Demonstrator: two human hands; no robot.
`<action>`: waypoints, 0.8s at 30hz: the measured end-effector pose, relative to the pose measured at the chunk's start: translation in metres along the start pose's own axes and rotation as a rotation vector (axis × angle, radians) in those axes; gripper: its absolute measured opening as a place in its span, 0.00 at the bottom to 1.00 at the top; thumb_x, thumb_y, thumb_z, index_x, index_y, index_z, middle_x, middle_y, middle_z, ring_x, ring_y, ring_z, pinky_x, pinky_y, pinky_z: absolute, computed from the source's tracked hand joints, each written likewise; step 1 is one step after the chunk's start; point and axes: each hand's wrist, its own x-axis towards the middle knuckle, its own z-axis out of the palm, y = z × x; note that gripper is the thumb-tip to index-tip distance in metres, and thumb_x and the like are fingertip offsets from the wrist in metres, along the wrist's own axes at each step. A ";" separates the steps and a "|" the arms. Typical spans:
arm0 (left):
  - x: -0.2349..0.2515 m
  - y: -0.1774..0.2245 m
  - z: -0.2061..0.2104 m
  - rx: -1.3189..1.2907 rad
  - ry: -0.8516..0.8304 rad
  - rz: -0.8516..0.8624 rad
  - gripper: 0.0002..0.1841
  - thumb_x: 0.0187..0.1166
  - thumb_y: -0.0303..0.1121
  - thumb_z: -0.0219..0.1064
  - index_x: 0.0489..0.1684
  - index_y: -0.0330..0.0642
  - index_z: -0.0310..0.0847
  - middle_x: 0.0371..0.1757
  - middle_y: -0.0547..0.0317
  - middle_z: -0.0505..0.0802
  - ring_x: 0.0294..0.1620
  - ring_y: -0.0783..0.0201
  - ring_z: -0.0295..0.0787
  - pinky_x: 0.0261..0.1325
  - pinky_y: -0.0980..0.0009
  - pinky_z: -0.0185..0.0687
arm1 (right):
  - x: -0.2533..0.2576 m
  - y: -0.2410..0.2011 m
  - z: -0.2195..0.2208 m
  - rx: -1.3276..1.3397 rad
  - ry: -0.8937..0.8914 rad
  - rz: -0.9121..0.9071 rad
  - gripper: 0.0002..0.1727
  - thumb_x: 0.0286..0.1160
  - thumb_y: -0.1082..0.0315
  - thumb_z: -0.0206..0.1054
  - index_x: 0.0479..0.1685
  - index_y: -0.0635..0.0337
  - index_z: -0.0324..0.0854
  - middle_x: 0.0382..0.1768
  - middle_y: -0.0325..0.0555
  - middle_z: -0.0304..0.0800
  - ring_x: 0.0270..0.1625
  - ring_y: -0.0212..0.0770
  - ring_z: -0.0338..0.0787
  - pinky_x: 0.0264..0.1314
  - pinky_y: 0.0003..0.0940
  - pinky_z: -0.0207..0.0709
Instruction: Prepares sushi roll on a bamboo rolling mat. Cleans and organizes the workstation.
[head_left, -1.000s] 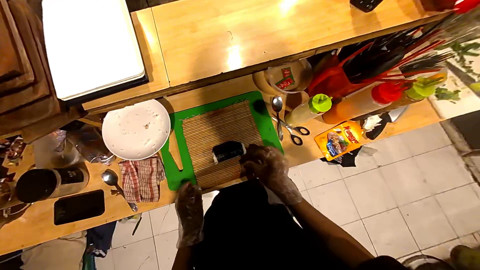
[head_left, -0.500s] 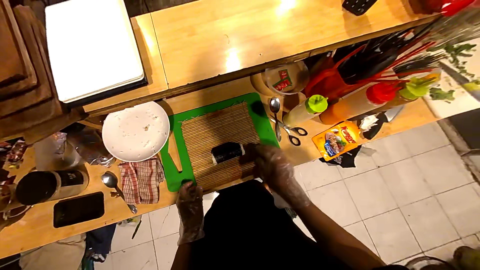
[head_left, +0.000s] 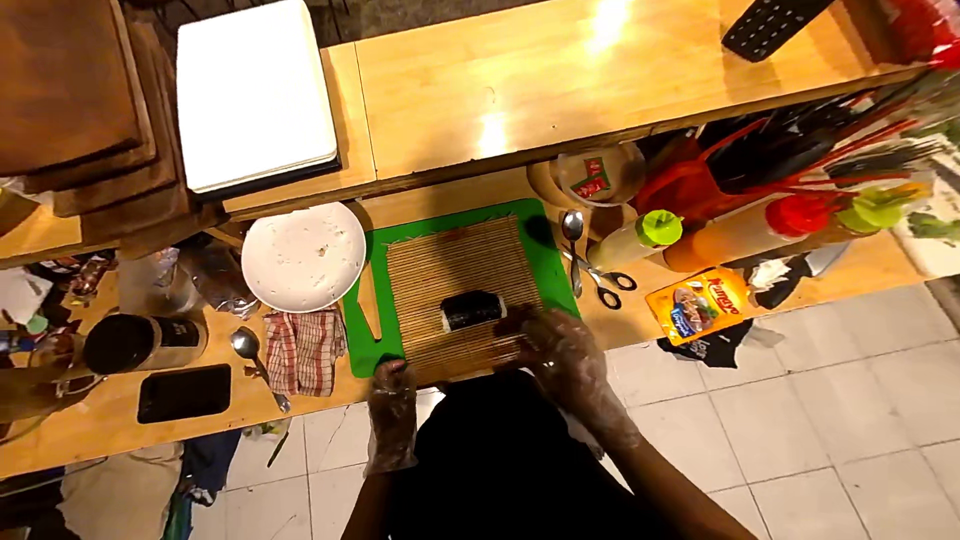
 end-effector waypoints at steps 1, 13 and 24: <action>0.000 0.003 0.000 -0.023 -0.004 -0.011 0.15 0.79 0.30 0.68 0.57 0.28 0.83 0.34 0.50 0.92 0.28 0.66 0.87 0.34 0.67 0.86 | 0.000 -0.008 -0.001 0.028 -0.075 -0.073 0.24 0.75 0.40 0.69 0.60 0.45 0.90 0.68 0.47 0.89 0.76 0.54 0.83 0.79 0.60 0.73; -0.022 0.014 0.003 0.481 0.212 0.822 0.19 0.80 0.45 0.62 0.38 0.38 0.93 0.37 0.50 0.97 0.42 0.55 0.96 0.51 0.58 0.91 | 0.065 -0.037 -0.001 -0.090 -0.222 -0.166 0.12 0.81 0.58 0.63 0.48 0.45 0.93 0.49 0.50 0.94 0.58 0.58 0.90 0.58 0.60 0.83; 0.122 0.108 0.114 0.810 -0.009 0.959 0.31 0.81 0.50 0.62 0.75 0.36 0.79 0.75 0.39 0.85 0.78 0.40 0.79 0.82 0.42 0.68 | 0.290 0.001 0.018 -0.108 -0.523 -0.257 0.17 0.76 0.54 0.71 0.54 0.56 0.89 0.50 0.54 0.92 0.55 0.56 0.91 0.61 0.62 0.82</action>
